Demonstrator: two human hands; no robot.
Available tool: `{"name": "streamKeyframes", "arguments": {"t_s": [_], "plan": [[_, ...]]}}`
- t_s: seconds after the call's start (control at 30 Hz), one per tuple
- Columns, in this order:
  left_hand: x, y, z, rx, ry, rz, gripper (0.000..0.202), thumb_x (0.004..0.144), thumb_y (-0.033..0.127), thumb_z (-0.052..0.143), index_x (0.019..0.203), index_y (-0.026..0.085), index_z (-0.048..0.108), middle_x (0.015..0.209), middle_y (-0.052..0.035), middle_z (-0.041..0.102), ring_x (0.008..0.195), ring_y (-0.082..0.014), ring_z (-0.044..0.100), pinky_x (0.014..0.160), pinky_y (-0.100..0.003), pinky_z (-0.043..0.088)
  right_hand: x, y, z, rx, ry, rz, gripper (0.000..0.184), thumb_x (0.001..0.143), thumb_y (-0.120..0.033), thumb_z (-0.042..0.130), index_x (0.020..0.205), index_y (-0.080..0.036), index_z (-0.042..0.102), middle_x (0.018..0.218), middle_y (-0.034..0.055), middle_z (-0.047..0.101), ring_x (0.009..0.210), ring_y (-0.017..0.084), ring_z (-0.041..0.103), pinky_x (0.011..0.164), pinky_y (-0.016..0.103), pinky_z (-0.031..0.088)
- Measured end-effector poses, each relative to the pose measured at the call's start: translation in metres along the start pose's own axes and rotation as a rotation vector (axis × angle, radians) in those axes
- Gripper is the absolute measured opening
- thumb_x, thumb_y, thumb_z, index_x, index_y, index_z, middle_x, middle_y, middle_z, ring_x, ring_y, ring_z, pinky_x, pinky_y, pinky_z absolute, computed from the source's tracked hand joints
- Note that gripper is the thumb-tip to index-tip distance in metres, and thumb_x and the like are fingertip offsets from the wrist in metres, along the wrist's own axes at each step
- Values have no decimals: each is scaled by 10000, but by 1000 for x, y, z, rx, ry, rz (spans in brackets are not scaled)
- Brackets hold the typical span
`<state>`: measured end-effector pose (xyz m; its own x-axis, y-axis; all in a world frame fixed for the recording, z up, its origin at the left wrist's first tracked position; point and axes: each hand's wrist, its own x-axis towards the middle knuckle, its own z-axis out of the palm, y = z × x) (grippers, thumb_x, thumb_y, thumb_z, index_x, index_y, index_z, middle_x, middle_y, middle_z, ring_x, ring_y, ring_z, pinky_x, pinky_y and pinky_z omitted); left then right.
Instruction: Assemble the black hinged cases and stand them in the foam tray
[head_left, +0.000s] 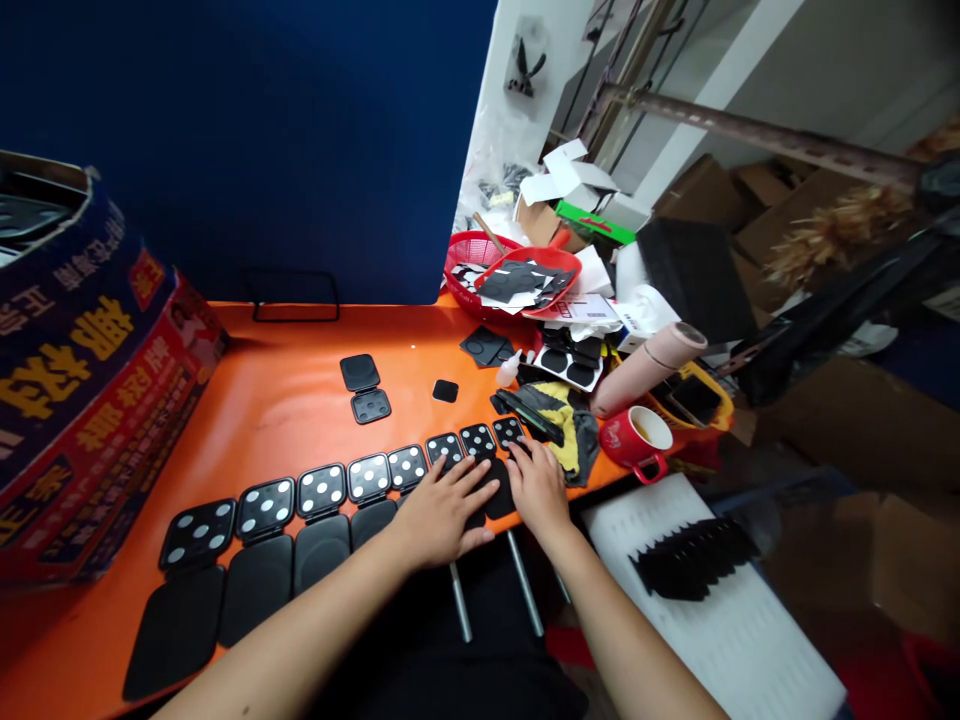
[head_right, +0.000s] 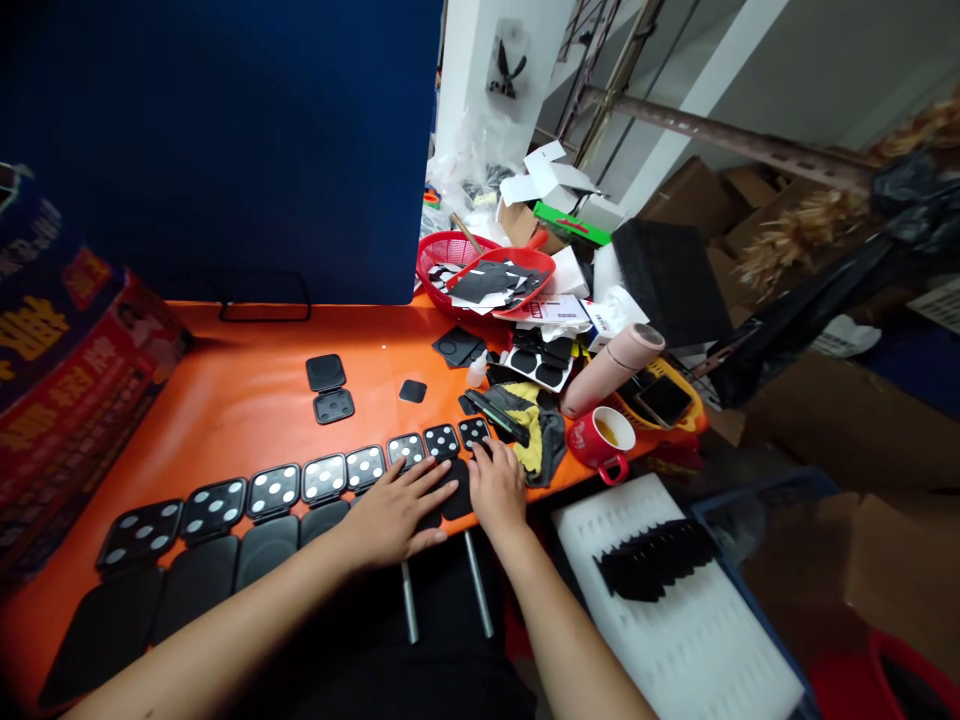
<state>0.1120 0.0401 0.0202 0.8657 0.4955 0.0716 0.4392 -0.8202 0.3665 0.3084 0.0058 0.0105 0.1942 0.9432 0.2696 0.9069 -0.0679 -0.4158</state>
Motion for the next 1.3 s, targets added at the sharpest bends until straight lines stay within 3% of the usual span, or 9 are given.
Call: {"name": "streamKeyframes", "arguments": {"t_s": [0.13,0.23,0.33,0.43,0.57,0.67,0.77,0.9,1.3], "plan": [[0,2,-2,-4,-8,-1,627,866,612,300,1409,299,275,1489,-63,273,1361,-292,226,1070,-544,126,46,-8,-8,637,95,278,386,876,-368,440,1217,-198,502,1064,111,621,994,229,570,884,417,452],[-1,3,-2,2,4,-10,623,866,598,324,1407,293,281,1491,-65,268,1364,-287,218,1075,-531,129,104,-13,-10,1322,-68,678,391,927,-456,318,1195,-197,437,823,76,658,758,185,641,662,329,534],[-2,4,-3,0,9,-13,620,868,593,328,1405,285,291,1490,-67,271,1365,-281,221,1081,-515,137,153,-16,-4,1453,-162,765,474,948,-488,173,1016,-145,493,756,117,655,677,170,643,555,275,526],[-4,3,-5,-13,15,-6,629,865,596,336,1405,279,292,1484,-70,284,1361,-279,232,1085,-511,141,176,-17,4,1442,-166,785,480,965,-421,103,905,-149,494,708,116,647,563,137,605,473,233,490],[-6,3,-7,-36,28,-18,613,862,562,387,1401,283,298,1484,-59,286,1359,-274,241,1087,-498,157,165,-13,1,1407,-103,743,310,953,-358,251,882,-178,492,635,42,633,377,64,436,336,144,335],[-1,8,-5,-56,71,-28,560,878,519,394,1380,276,346,1475,-48,312,1355,-273,250,1094,-493,150,138,-5,-6,1354,-6,661,212,853,-339,482,1033,-227,480,648,-14,643,341,47,364,299,127,224],[8,19,1,-87,117,-10,527,886,503,388,1353,257,394,1457,-49,351,1355,-272,251,1102,-495,128,109,5,-7,1153,179,537,427,729,-326,605,1120,-238,459,696,-26,664,364,60,395,321,153,257],[17,33,12,-108,112,-3,543,877,504,407,1351,240,394,1452,-59,360,1352,-279,254,1103,-519,95,84,14,2,981,314,487,283,675,-387,650,831,-161,581,734,36,673,436,84,452,386,199,338],[-14,17,-6,-98,70,-127,572,881,535,386,1385,269,331,1493,-50,267,1361,-285,232,1086,-530,182,75,17,26,1129,500,509,312,698,-430,657,785,-150,550,646,25,666,372,65,438,348,178,323]]}}
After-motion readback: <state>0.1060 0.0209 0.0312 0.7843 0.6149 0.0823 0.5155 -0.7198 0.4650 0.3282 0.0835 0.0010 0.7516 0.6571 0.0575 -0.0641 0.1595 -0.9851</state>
